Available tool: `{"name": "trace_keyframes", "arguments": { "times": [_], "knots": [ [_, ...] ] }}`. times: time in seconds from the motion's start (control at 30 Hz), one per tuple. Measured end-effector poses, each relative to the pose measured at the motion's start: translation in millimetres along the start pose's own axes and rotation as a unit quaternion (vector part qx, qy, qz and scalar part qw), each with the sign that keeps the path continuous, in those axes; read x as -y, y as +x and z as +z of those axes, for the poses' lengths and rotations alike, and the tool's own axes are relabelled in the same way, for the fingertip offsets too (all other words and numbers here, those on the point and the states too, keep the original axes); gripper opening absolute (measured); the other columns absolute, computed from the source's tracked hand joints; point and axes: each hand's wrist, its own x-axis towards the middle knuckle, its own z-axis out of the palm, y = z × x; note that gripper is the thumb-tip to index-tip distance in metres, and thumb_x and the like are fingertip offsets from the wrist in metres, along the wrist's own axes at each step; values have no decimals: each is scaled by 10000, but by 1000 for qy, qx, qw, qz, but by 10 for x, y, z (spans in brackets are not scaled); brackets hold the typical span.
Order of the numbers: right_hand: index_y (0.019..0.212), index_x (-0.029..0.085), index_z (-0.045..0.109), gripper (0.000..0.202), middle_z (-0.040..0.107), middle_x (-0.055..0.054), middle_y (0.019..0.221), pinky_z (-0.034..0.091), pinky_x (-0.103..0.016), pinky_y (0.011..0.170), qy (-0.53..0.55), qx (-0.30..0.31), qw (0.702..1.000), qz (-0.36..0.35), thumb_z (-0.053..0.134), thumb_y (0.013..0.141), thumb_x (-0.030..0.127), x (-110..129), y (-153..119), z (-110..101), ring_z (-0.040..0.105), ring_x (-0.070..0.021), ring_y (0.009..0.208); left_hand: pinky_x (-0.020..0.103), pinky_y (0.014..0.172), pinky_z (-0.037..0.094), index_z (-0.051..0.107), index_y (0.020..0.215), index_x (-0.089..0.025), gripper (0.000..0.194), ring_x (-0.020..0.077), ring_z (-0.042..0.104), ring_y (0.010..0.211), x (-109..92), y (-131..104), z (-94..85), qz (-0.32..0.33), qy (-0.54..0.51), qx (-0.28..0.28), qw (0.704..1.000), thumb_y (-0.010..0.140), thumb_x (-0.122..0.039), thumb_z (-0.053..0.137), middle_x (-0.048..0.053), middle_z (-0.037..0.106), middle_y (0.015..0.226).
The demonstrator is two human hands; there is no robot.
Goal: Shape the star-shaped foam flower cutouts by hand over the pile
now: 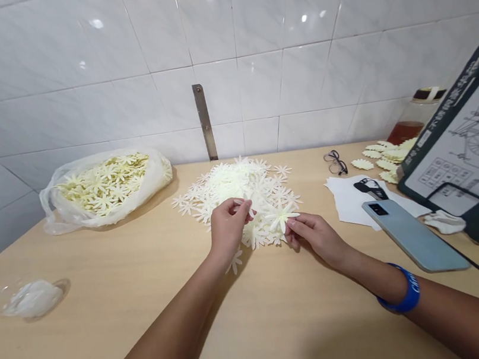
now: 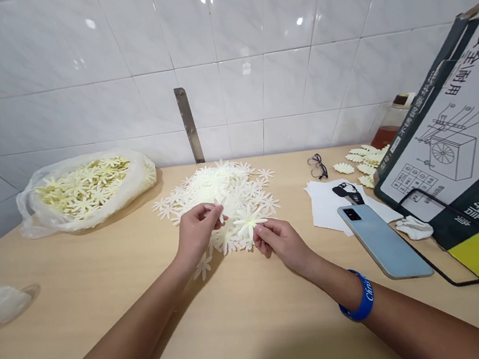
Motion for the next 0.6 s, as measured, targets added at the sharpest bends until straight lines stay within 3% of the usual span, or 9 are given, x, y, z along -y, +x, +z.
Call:
{"name": "trace_keyframes", "arguments": {
  "times": [0.1, 0.2, 0.37, 0.47, 0.6],
  "knots": [
    [651, 178, 610, 419, 563, -5, 592, 396, -281, 522, -9, -7, 1000, -3, 631, 822, 559, 14, -7, 3, 490, -127, 518, 339, 883, 477, 691, 936, -214, 173, 207, 644, 936, 3, -40, -16, 86, 104, -11, 991, 841, -321, 593, 51, 710, 966],
    [625, 177, 602, 435, 550, 0, 560, 391, -279, 521, -14, -17, 1000, -2, 624, 831, 559, -8, 2, -2, 485, -124, 507, 363, 1044, 388, 674, 1082, -243, 242, 217, 540, 1206, -33, -90, 1, 204, 146, -3, 968, 888, -232, 530, 60, 633, 1241],
    [600, 174, 601, 455, 535, 9, 506, 401, -280, 524, -10, -21, 1000, 3, 637, 820, 570, -59, 15, -22, 492, -124, 486, 383, 1029, 411, 732, 981, -257, 172, 222, 546, 1171, -51, -113, 57, 344, 190, 110, 913, 896, -258, 582, 66, 653, 1192],
    [594, 171, 604, 461, 547, 4, 520, 401, -278, 516, -4, -14, 1000, -3, 645, 811, 575, -78, 20, -33, 497, -122, 481, 393, 995, 442, 741, 974, -260, 166, 224, 563, 1138, -18, -115, 87, 362, 191, 163, 898, 896, -265, 595, 65, 667, 1167],
    [592, 173, 601, 464, 538, 6, 521, 399, -278, 508, 0, -7, 1000, -10, 638, 816, 578, -93, 30, -39, 495, -123, 477, 381, 974, 462, 745, 937, -238, 156, 209, 598, 1071, -6, -135, 104, 323, 162, 175, 916, 894, -275, 600, 70, 683, 1110]
  ]
}}
